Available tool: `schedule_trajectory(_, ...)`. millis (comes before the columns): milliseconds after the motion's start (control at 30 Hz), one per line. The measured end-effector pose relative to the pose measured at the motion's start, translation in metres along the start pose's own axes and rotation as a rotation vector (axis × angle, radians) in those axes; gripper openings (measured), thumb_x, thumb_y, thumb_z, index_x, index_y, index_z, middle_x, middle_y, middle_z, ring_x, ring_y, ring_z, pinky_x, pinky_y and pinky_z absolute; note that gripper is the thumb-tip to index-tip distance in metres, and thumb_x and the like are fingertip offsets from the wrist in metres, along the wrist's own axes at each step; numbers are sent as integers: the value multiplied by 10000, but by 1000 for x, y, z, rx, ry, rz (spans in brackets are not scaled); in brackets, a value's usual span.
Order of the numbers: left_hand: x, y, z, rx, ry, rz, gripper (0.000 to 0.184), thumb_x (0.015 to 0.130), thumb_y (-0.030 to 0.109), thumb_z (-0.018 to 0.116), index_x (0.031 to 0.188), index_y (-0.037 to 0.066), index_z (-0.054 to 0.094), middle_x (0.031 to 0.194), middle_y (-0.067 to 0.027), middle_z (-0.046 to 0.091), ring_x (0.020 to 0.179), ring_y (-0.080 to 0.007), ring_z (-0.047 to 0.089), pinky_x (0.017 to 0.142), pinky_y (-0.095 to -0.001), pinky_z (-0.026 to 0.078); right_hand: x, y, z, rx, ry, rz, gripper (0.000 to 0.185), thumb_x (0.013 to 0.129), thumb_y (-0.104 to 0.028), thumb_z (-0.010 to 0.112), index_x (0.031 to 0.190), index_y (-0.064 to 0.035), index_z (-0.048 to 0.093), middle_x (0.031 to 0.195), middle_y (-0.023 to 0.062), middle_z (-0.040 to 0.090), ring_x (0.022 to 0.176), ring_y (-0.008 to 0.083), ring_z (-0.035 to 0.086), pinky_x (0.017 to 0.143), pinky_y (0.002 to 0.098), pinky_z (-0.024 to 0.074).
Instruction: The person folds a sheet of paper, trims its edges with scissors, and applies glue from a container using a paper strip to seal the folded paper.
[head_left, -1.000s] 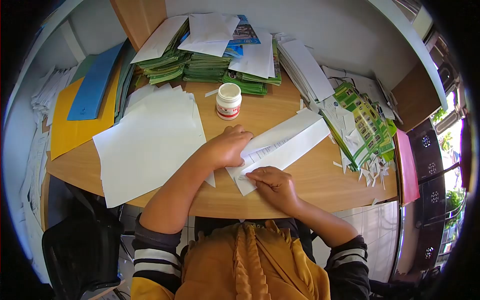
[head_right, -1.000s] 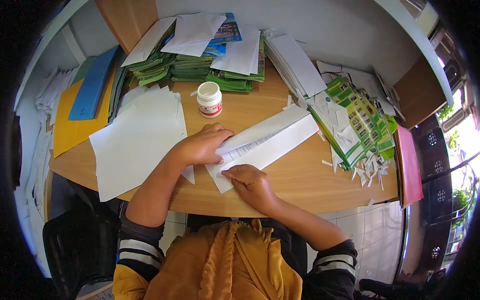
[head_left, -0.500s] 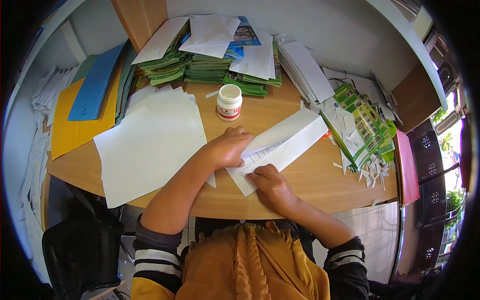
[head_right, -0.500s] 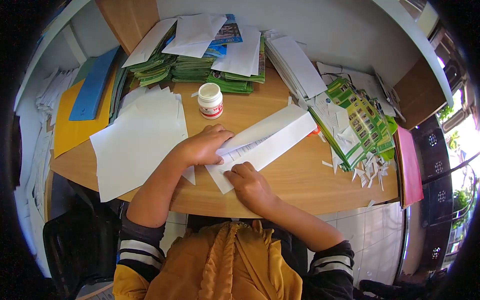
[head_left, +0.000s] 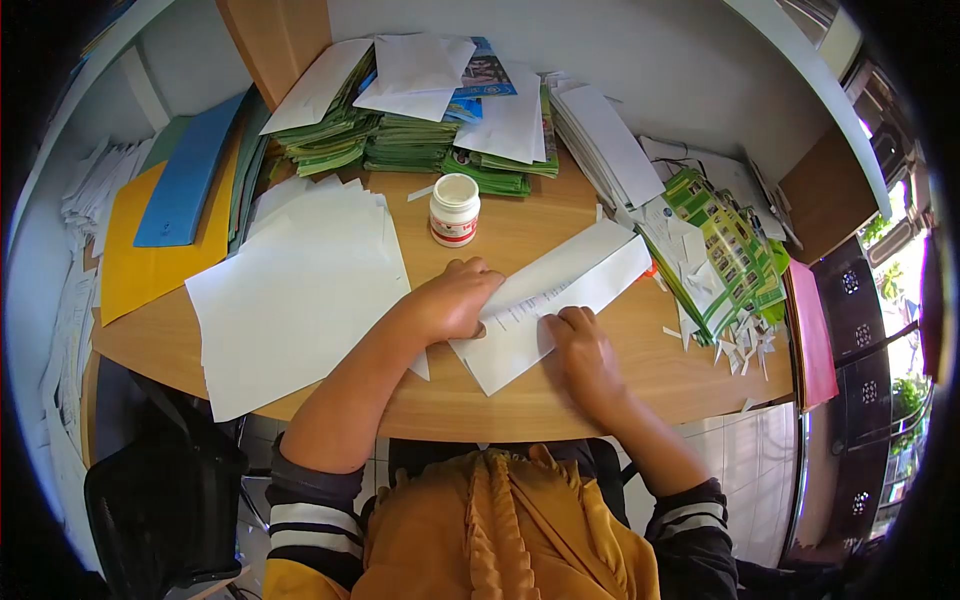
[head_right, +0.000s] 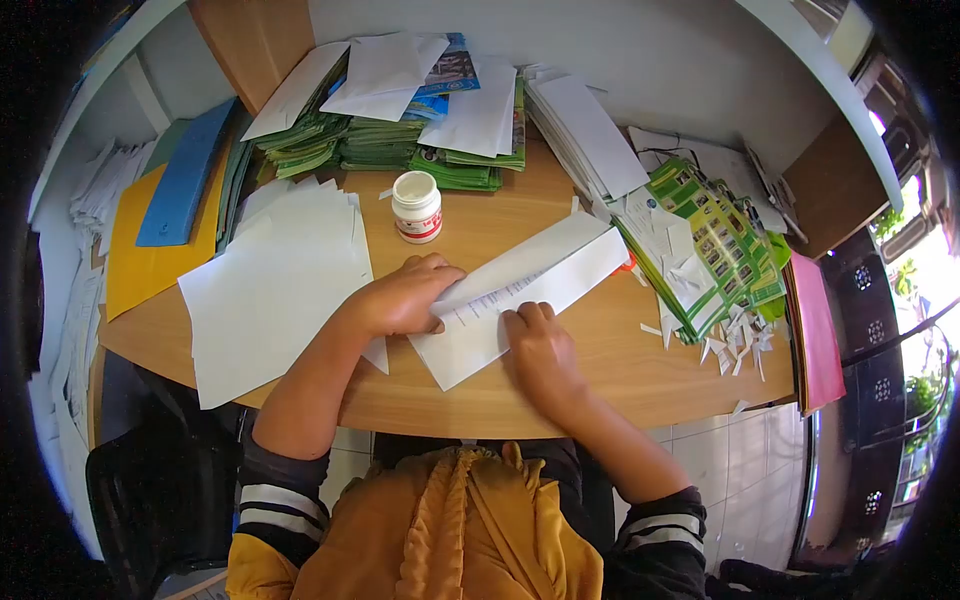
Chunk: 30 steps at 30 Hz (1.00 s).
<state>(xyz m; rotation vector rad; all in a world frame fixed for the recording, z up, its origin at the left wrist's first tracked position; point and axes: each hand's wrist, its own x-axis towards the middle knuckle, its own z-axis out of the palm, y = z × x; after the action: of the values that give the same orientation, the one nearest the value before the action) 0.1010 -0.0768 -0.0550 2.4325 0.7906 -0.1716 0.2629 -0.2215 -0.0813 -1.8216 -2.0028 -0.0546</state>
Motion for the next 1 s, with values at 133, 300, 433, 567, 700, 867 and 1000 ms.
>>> schedule_trajectory(133, 1, 0, -1, 8, 1, 7, 631, 643, 0, 690, 1230, 69, 470, 1206, -78, 465, 1120, -287, 427, 963, -339, 376, 6, 17, -9, -12, 39, 25, 309, 677, 4, 586, 986, 6, 602, 964, 153, 558, 863, 310, 536, 727, 360, 472)
schedule_trajectory(300, -1, 0, -2, -4, 0, 0, 635, 642, 5, 687, 1234, 64, 466, 1209, -80, 463, 1120, -288, 427, 960, -336, 378, 2, 0, -16, 162, 99, -30, 293, 677, 18, 589, 969, 0, 612, 921, 141, 565, 831, 307, 545, 720, 355, 476)
schedule_trajectory(433, -1, 0, -2, -4, -10, 0, 640, 642, 10, 686, 1239, 61, 461, 1210, -79, 462, 1119, -286, 428, 958, -334, 380, -6, -26, 0, 312, 42, -220, 297, 681, 36, 586, 973, -7, 617, 930, 131, 567, 811, 288, 546, 710, 338, 475)
schedule_trajectory(567, 0, -1, -2, 9, -7, -3, 644, 644, 14, 684, 1244, 62, 456, 1213, -74, 462, 1118, -281, 430, 958, -331, 380, -6, -34, 15, 267, -7, -226, 297, 686, 39, 588, 977, -12, 620, 943, 125, 567, 797, 271, 549, 700, 324, 474)
schedule_trajectory(700, 1, -1, -1, 10, -12, -11, 650, 643, 18, 687, 1248, 68, 454, 1214, -70, 462, 1119, -271, 433, 956, -331, 382, -4, -39, 14, 345, -65, -142, 244, 724, 31, 588, 962, -7, 628, 916, 111, 581, 761, 246, 545, 671, 305, 465)
schedule_trajectory(867, -2, 2, -4, 5, -20, -19, 648, 644, 23, 694, 1245, 73, 457, 1214, -68, 461, 1121, -265, 434, 954, -327, 383, -1, -32, 19, 603, -107, -121, 199, 755, 33, 580, 944, -1, 636, 862, 92, 591, 730, 233, 537, 644, 287, 450)
schedule_trajectory(1000, -1, -1, -2, 17, -3, -1, 644, 647, 26, 697, 1243, 74, 458, 1216, -69, 459, 1122, -263, 434, 952, -324, 383, 9, -26, -18, 995, -315, 401, 184, 770, 36, 572, 938, 3, 639, 835, 84, 597, 718, 226, 532, 642, 285, 445)
